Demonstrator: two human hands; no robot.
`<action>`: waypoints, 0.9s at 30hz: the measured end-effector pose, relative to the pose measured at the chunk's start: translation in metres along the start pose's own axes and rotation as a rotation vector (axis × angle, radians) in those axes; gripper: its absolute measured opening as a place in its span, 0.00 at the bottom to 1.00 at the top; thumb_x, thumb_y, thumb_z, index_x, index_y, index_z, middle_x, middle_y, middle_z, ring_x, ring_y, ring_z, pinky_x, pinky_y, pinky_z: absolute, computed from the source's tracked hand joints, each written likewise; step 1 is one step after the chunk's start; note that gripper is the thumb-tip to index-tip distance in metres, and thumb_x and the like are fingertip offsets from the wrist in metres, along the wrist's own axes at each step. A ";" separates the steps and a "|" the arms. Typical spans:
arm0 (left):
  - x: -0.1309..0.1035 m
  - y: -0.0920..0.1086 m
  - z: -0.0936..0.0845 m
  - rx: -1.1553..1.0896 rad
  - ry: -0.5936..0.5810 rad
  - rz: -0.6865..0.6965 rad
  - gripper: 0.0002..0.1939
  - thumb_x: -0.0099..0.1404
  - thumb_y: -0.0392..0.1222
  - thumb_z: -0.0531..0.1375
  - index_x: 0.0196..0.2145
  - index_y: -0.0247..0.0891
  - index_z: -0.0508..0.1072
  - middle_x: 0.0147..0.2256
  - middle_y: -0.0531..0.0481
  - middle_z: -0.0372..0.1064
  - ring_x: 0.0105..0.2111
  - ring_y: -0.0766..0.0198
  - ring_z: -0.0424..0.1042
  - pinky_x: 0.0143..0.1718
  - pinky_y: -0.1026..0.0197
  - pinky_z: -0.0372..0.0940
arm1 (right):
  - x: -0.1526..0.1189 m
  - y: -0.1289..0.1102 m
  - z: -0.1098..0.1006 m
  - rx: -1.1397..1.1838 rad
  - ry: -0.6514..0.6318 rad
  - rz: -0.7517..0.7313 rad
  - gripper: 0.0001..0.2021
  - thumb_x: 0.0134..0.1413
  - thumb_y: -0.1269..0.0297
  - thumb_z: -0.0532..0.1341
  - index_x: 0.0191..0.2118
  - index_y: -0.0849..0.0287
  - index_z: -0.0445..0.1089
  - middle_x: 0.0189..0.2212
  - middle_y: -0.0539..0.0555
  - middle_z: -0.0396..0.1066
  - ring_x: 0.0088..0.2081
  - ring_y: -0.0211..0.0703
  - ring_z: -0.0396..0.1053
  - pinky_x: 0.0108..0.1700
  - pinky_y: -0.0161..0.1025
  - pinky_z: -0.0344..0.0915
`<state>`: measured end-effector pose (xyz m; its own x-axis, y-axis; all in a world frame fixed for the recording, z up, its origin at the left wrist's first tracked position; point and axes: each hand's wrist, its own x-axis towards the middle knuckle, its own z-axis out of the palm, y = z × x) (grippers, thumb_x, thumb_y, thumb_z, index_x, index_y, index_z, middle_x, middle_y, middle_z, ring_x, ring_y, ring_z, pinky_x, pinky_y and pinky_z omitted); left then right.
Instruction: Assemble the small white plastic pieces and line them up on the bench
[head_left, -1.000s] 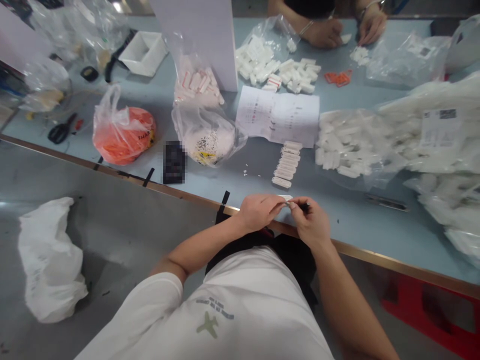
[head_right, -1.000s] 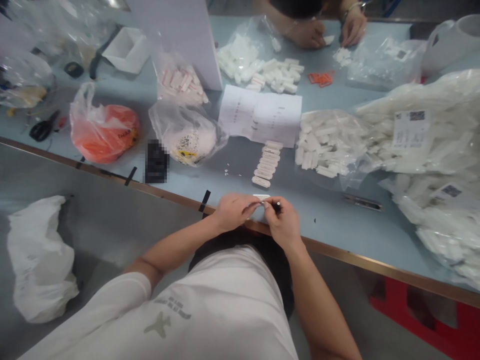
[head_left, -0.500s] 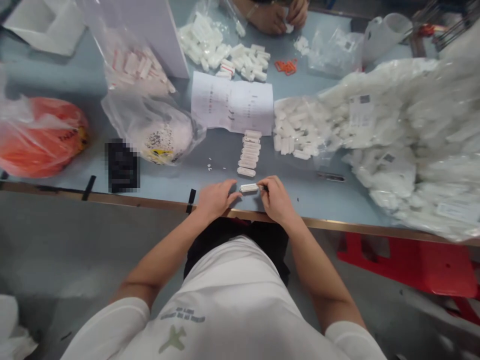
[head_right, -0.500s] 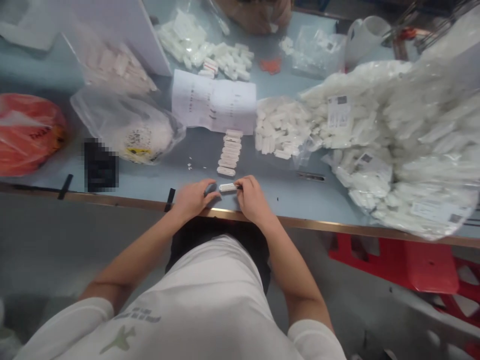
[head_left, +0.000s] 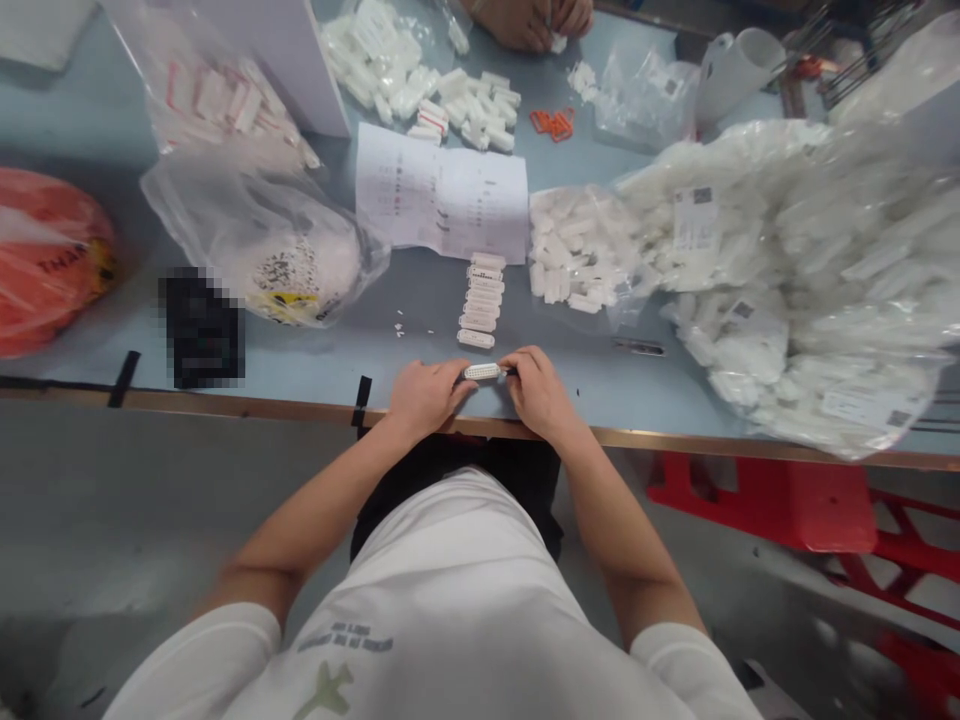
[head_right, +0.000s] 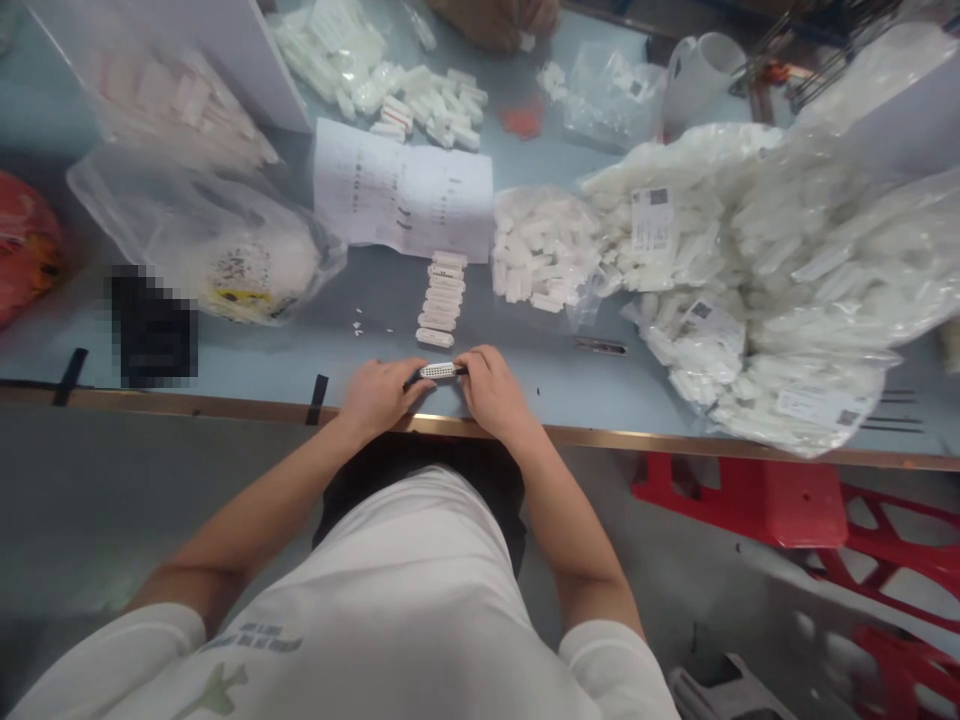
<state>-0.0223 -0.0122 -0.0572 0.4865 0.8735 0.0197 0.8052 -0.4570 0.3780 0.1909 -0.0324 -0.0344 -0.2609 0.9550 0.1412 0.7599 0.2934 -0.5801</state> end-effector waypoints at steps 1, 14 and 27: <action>0.000 0.000 0.000 0.001 0.001 -0.002 0.19 0.72 0.54 0.54 0.51 0.42 0.74 0.43 0.45 0.79 0.40 0.56 0.77 0.39 0.56 0.60 | 0.000 0.000 0.000 -0.001 -0.001 -0.002 0.13 0.58 0.75 0.51 0.45 0.58 0.69 0.43 0.61 0.69 0.48 0.50 0.67 0.51 0.48 0.67; 0.000 -0.002 0.003 -0.006 0.001 0.001 0.20 0.72 0.55 0.53 0.51 0.41 0.74 0.41 0.43 0.80 0.38 0.55 0.78 0.38 0.56 0.59 | -0.001 0.002 0.003 -0.099 -0.025 -0.099 0.15 0.59 0.75 0.50 0.46 0.59 0.70 0.43 0.62 0.68 0.46 0.51 0.66 0.51 0.50 0.67; -0.001 -0.001 0.004 -0.017 0.021 0.010 0.20 0.73 0.55 0.52 0.49 0.40 0.75 0.39 0.43 0.80 0.36 0.55 0.78 0.38 0.55 0.59 | 0.006 -0.007 0.006 -0.243 -0.084 -0.157 0.14 0.66 0.72 0.49 0.45 0.60 0.72 0.42 0.62 0.69 0.44 0.51 0.64 0.49 0.48 0.64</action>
<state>-0.0226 -0.0133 -0.0610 0.4873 0.8722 0.0428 0.7944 -0.4631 0.3930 0.1803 -0.0289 -0.0347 -0.4274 0.8929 0.1413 0.8239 0.4491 -0.3457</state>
